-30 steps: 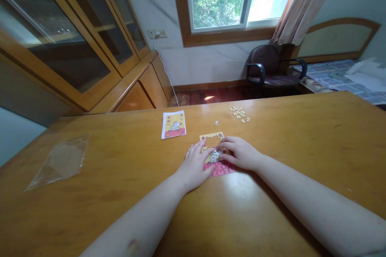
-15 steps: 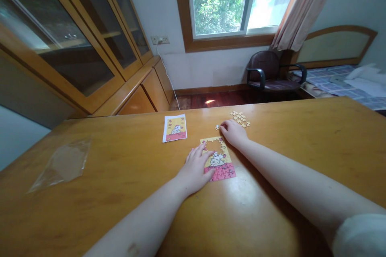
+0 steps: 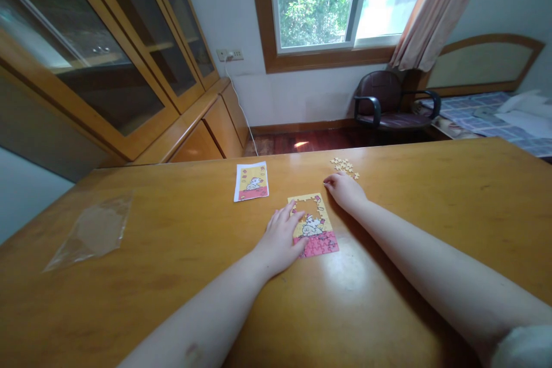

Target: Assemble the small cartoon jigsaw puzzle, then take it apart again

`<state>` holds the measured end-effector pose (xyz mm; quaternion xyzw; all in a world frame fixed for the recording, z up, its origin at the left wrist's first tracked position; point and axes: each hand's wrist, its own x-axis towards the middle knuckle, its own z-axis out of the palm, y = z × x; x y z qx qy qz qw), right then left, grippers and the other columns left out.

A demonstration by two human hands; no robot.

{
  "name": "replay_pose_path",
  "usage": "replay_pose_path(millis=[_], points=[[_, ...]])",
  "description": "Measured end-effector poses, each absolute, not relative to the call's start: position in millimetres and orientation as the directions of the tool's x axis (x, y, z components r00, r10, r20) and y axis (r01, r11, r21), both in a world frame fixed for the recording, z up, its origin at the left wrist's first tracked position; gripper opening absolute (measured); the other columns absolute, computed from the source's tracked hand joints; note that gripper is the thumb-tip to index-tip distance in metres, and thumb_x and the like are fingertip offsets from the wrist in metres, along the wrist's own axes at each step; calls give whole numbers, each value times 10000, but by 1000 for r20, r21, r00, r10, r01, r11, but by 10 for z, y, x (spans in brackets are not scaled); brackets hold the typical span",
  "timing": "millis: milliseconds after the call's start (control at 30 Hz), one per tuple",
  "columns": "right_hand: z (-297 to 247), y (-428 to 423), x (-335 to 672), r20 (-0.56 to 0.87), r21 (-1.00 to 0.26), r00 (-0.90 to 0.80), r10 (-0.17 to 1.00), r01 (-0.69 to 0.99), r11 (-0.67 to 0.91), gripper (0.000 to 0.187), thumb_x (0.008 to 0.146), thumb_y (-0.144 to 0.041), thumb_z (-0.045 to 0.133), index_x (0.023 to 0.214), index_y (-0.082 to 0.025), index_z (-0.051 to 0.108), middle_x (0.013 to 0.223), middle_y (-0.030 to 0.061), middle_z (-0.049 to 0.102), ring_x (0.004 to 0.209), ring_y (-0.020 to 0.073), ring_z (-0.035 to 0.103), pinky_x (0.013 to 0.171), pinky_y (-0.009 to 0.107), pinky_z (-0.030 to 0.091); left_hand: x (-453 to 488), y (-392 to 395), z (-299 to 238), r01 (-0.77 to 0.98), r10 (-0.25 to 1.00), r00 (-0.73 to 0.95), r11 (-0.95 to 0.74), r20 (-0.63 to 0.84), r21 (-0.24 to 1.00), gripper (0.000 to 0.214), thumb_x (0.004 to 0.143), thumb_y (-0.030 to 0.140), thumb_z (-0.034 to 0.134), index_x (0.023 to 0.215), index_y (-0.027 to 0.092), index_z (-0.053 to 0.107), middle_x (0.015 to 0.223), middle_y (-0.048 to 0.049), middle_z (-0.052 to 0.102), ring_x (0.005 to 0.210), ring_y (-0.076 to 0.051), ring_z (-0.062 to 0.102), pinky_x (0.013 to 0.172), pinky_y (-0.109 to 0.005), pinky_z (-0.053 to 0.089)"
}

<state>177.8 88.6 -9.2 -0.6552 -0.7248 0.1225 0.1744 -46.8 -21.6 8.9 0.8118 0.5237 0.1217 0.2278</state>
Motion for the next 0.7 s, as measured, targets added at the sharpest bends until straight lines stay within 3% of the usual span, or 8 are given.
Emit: replay_pose_path(millis=[133,233,400,533,700], points=[[-85,673,1967,21,-416,-29,999,909,35,133,823,-264,594,846,-195,706,911,89,678,830,204,637,729,309,478,-465,-210,65,798,910,411,-335,-48,501,518,840,358,555,1329,215,464,1531,-122,248,1394,-316,255,1140,-524,199],[-69,499,2035,13,-413,-73,997,908,72,88,787,-254,629,766,-193,690,824,76,688,732,189,640,649,288,477,-462,-206,59,798,913,404,-327,-47,507,528,838,361,556,1333,204,461,1533,-131,240,1392,-320,258,1138,-522,205],[10,298,2000,0,-409,-188,982,896,172,36,761,-213,631,738,-189,643,832,72,666,785,194,620,702,293,473,-458,-209,76,802,922,385,-309,-48,511,530,840,363,552,1339,212,455,1532,-121,248,1393,-319,255,1135,-521,215],[62,234,1966,-34,-481,-283,959,846,232,87,734,-130,584,686,-201,600,797,35,656,751,168,601,691,271,456,-460,-209,75,804,919,392,-322,-38,500,537,847,372,543,1345,197,450,1529,-127,251,1396,-312,251,1136,-503,224],[73,213,1984,-73,-613,-224,972,779,133,41,749,-193,585,717,-204,610,753,14,668,682,162,596,641,273,450,-458,-219,98,804,905,422,-350,-47,480,519,850,367,537,1339,206,464,1524,-119,270,1397,-295,255,1151,-498,183]])
